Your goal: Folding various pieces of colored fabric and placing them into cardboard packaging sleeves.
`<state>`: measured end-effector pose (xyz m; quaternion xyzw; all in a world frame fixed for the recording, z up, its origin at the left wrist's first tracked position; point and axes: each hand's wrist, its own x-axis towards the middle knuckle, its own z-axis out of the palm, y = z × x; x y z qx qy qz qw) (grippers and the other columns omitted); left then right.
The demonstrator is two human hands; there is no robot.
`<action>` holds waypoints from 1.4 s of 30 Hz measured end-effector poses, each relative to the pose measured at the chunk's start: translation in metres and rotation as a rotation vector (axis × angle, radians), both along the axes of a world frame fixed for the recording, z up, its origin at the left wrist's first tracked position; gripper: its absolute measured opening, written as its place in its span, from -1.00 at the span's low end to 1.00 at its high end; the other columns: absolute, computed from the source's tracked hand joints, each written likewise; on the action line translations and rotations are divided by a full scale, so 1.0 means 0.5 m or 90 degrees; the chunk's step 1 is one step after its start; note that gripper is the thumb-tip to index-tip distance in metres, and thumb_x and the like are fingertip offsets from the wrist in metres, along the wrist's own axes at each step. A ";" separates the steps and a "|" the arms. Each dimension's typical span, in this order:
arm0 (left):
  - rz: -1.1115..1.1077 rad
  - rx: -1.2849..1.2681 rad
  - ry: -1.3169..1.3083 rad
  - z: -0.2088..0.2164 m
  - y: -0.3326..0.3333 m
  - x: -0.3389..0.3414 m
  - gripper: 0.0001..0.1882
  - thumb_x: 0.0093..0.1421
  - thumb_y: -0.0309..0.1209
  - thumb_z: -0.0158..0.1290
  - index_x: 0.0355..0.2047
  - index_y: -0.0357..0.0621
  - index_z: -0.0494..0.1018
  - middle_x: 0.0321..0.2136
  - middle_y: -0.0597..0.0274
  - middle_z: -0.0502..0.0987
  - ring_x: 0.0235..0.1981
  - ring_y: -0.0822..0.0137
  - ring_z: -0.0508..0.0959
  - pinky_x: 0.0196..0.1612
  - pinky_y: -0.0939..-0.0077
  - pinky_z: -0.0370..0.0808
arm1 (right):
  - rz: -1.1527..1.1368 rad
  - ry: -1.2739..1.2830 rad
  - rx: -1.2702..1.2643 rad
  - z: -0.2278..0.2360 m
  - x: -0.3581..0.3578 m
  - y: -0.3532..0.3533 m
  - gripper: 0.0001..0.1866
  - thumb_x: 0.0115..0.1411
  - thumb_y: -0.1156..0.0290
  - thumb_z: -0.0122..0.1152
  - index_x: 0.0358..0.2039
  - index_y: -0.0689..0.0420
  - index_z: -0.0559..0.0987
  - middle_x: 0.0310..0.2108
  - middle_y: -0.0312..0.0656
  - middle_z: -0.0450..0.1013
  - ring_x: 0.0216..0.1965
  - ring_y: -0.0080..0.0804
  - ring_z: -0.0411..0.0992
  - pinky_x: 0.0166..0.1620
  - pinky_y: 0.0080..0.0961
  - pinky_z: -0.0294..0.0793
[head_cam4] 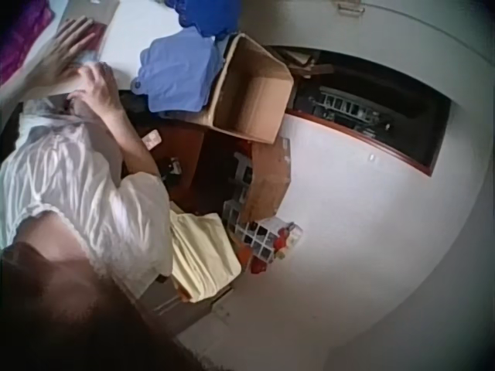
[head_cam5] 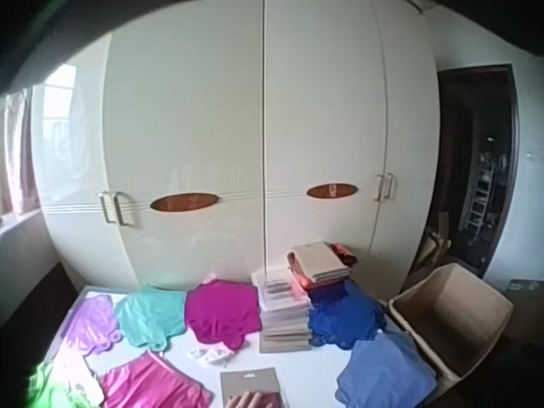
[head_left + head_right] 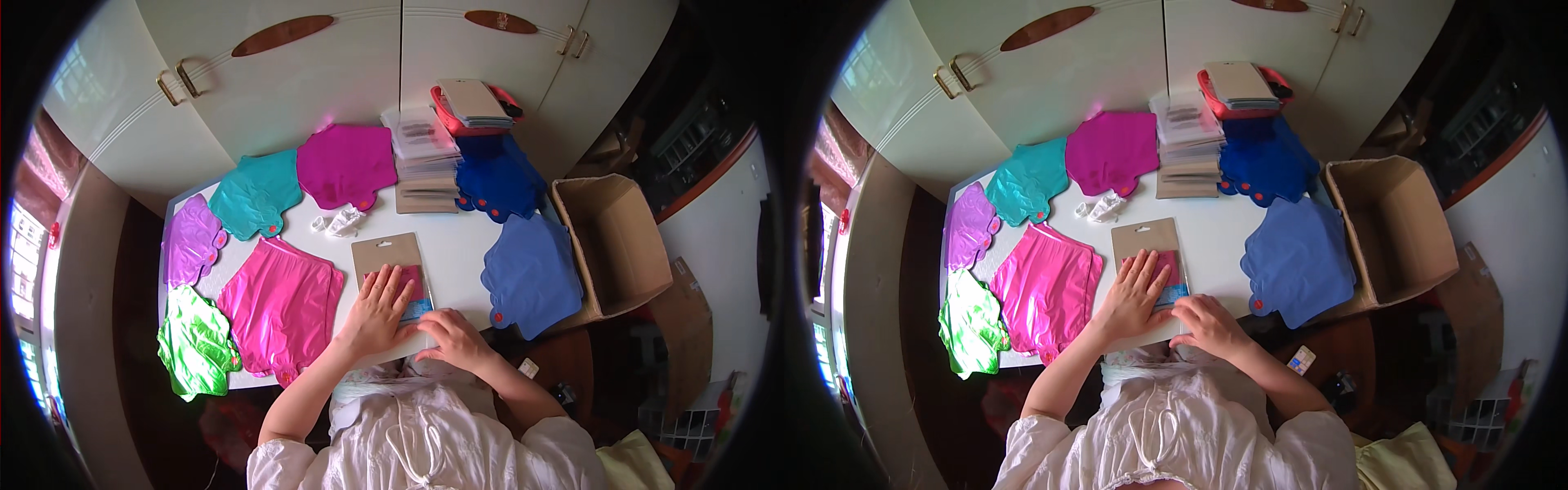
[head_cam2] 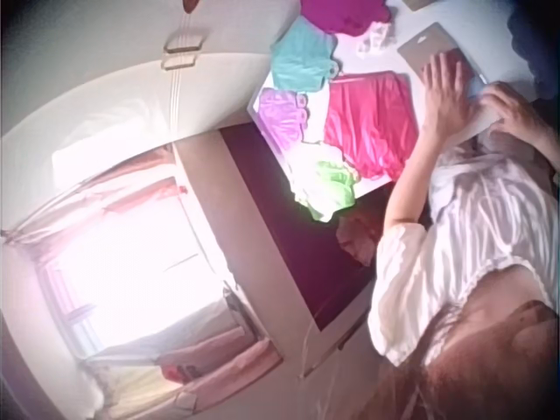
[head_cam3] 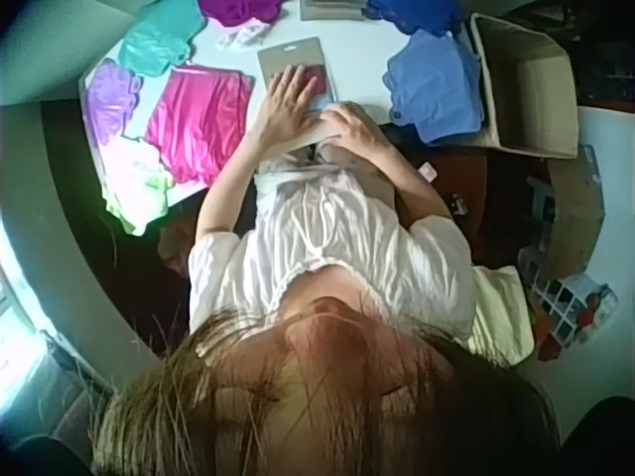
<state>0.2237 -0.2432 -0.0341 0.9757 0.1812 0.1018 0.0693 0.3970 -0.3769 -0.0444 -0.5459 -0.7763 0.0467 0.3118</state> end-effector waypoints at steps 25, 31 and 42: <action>0.015 0.002 0.016 0.004 -0.003 0.004 -0.10 0.12 0.20 -0.10 0.24 -0.29 0.13 0.26 -0.24 0.10 0.32 -0.21 0.01 0.32 -0.09 -0.13 | 0.016 0.082 -0.054 0.001 0.062 0.070 -0.70 -0.02 0.45 0.34 -0.22 0.21 0.63 -0.06 -0.20 0.49 0.04 -0.25 0.40 0.09 -0.34 0.36; 0.022 0.015 0.039 0.005 -0.002 0.006 -0.04 0.11 0.23 -0.11 0.24 -0.40 0.10 0.28 -0.19 0.07 0.35 -0.11 -0.02 0.34 -0.04 -0.13 | 0.019 0.117 -0.069 -0.004 0.086 0.102 -0.71 0.07 0.38 0.27 -0.20 0.22 0.61 -0.08 -0.22 0.50 0.05 -0.30 0.39 0.09 -0.33 0.35; 0.034 0.000 0.019 0.004 -0.005 0.003 -0.02 0.11 0.22 -0.10 0.24 -0.43 0.08 0.28 -0.20 0.08 0.35 -0.07 -0.01 0.35 0.00 -0.14 | -0.058 -0.107 -0.001 0.009 0.059 0.142 -0.68 0.08 0.28 0.26 -0.16 0.12 0.58 -0.06 -0.29 0.49 0.03 -0.36 0.39 0.04 -0.34 0.36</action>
